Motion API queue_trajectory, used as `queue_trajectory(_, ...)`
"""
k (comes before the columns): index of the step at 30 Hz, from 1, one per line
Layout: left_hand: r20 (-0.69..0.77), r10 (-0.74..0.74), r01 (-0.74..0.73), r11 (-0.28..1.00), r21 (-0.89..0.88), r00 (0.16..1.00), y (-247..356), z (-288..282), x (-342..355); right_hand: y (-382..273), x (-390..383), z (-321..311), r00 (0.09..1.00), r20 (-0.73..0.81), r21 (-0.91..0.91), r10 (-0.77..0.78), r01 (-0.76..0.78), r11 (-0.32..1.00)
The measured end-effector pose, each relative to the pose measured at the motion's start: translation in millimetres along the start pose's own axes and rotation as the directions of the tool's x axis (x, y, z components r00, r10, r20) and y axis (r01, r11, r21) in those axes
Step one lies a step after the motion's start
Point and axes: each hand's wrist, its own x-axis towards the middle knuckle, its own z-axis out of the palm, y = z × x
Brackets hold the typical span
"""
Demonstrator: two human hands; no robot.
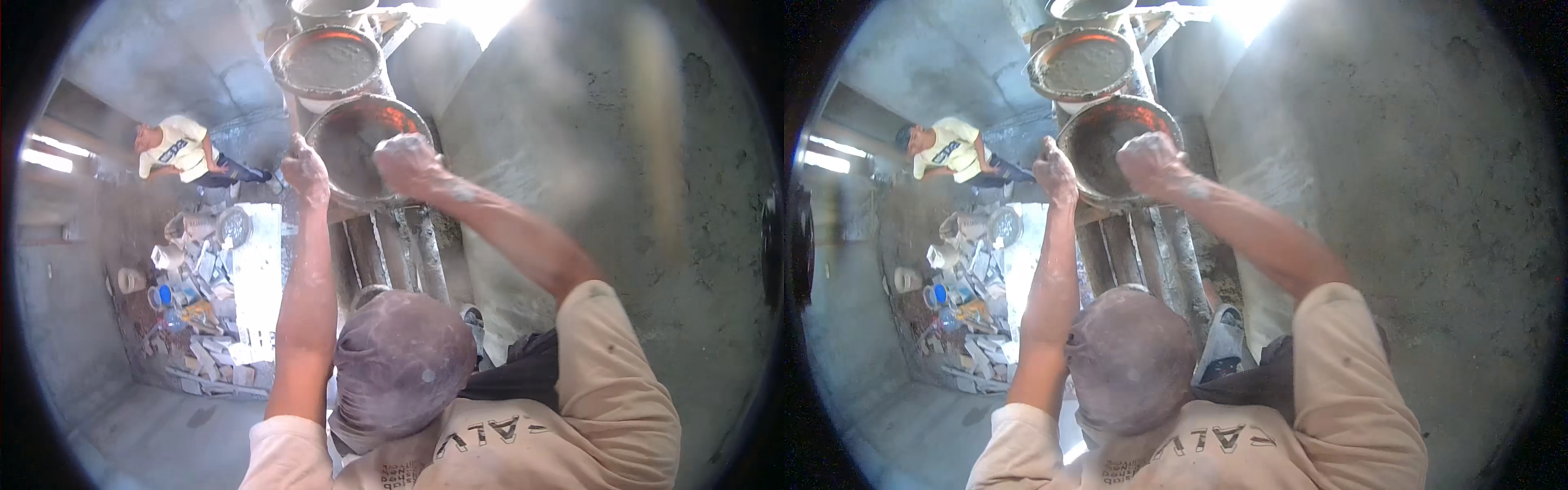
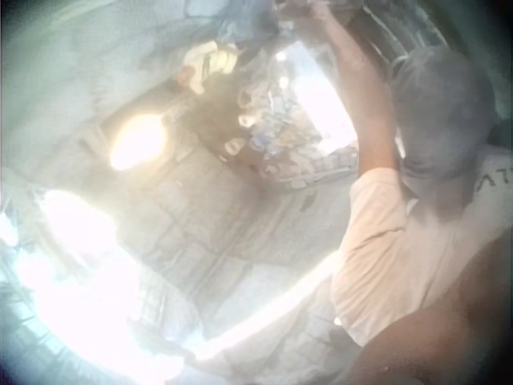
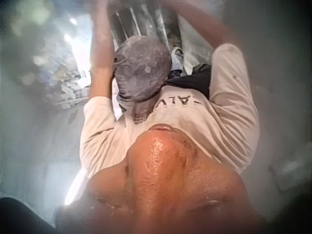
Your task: The person is applying and leveling plaster/cement on a wall or beam using a trowel and a leveling board while standing on scaffolding.
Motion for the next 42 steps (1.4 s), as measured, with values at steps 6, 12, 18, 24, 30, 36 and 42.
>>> queue_trajectory(6, 0.015, 0.309, -0.3, 0.91, 0.287, 0.951, -39, -25, 10, -1, -19, 8, 0.985, 0.08, 0.507, 0.152, -0.172, 0.844)
queue_trajectory(12, 0.075, -0.104, 0.106, 0.994, -0.012, 0.992, -48, -26, 22, 29, -45, -38, 0.999, -0.018, 0.569, 0.037, -0.02, 0.822)
queue_trajectory(18, 0.101, -0.269, 0.286, 0.925, -0.25, 0.958, -8, -16, 9, 59, -78, -111, 0.987, -0.146, 0.525, -0.073, 0.14, 0.839)
queue_trajectory(24, 0.084, -0.198, 0.211, 0.959, -0.188, 0.977, -10, -27, 12, 89, -85, -150, 0.995, -0.085, 0.654, -0.05, 0.094, 0.75)
queue_trajectory(30, 0.008, -0.293, 0.291, 0.952, 0.098, 0.956, 10, -13, -1, 248, -62, -91, 0.88, 0.255, 0.904, 0.4, -0.364, 0.226)
queue_trajectory(36, -0.011, -0.217, 0.217, 0.972, 0.093, 0.976, 4, -25, 9, 323, -68, -126, 0.598, -0.234, 0.868, 0.767, -0.227, 0.442)
queue_trajectory(42, -0.079, -0.091, 0.113, 0.937, 0.331, 0.993, 0, -29, 13, 155, -37, -85, 0.955, -0.283, 0.07, -0.093, 0.117, 0.991)
